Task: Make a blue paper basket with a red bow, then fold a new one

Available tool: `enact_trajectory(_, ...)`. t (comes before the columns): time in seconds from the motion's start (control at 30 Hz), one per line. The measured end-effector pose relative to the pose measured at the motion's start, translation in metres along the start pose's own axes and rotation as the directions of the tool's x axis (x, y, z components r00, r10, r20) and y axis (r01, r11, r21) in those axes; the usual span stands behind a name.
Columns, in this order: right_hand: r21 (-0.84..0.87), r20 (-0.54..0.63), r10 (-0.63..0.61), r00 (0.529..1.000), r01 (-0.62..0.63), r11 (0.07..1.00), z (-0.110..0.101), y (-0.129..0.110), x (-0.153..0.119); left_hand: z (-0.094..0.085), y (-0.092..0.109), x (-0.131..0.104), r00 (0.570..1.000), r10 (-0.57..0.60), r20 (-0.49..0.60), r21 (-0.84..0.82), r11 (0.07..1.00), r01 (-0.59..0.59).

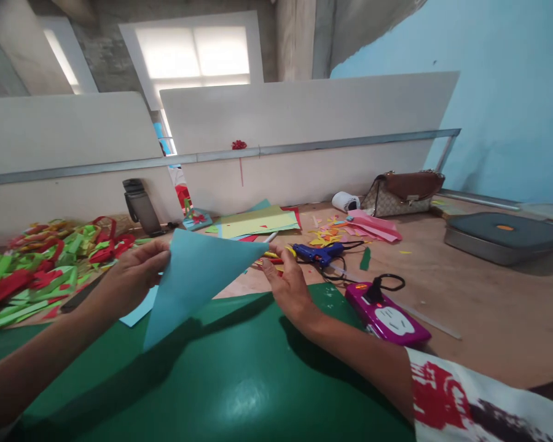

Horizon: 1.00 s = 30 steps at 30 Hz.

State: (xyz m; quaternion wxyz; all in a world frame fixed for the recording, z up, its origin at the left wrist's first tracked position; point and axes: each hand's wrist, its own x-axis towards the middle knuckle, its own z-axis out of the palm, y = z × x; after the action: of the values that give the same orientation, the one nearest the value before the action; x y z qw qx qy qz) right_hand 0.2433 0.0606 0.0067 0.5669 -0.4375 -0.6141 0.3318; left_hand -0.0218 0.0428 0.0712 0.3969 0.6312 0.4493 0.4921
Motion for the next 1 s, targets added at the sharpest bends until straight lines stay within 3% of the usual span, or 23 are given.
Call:
enact_trajectory(0.1,-0.142,0.013,-0.120,0.993,0.121,0.982,0.000,-0.007,-0.006,0.014,0.002,0.001,0.994,-0.002,-0.108,0.022,1.000,0.005)
enact_trajectory(0.23,-0.193,0.193,-0.150,0.970,0.187,0.963,0.005,-0.019,-0.021,0.035,0.007,0.007,0.973,0.086,-0.214,0.093,0.993,-0.067)
enact_trajectory(0.43,-0.138,0.402,-0.018,0.915,0.080,0.987,0.018,-0.036,-0.043,0.057,0.012,0.012,0.877,0.382,-0.291,0.339,0.898,-0.279)
enact_trajectory(0.63,-0.095,0.447,0.100,0.889,-0.064,0.993,0.027,-0.034,-0.047,0.070,0.014,0.019,0.805,0.558,-0.200,0.608,0.715,-0.345)
enact_trajectory(0.77,-0.144,0.422,0.157,0.893,-0.105,0.984,0.031,-0.032,-0.050,0.078,0.016,0.026,0.812,0.570,-0.127,0.769,0.574,-0.282)
enact_trajectory(1.0,-0.180,0.380,0.174,0.909,-0.112,0.977,0.038,-0.032,-0.051,0.091,0.020,0.032,0.867,0.496,-0.049,0.933,0.332,-0.137)
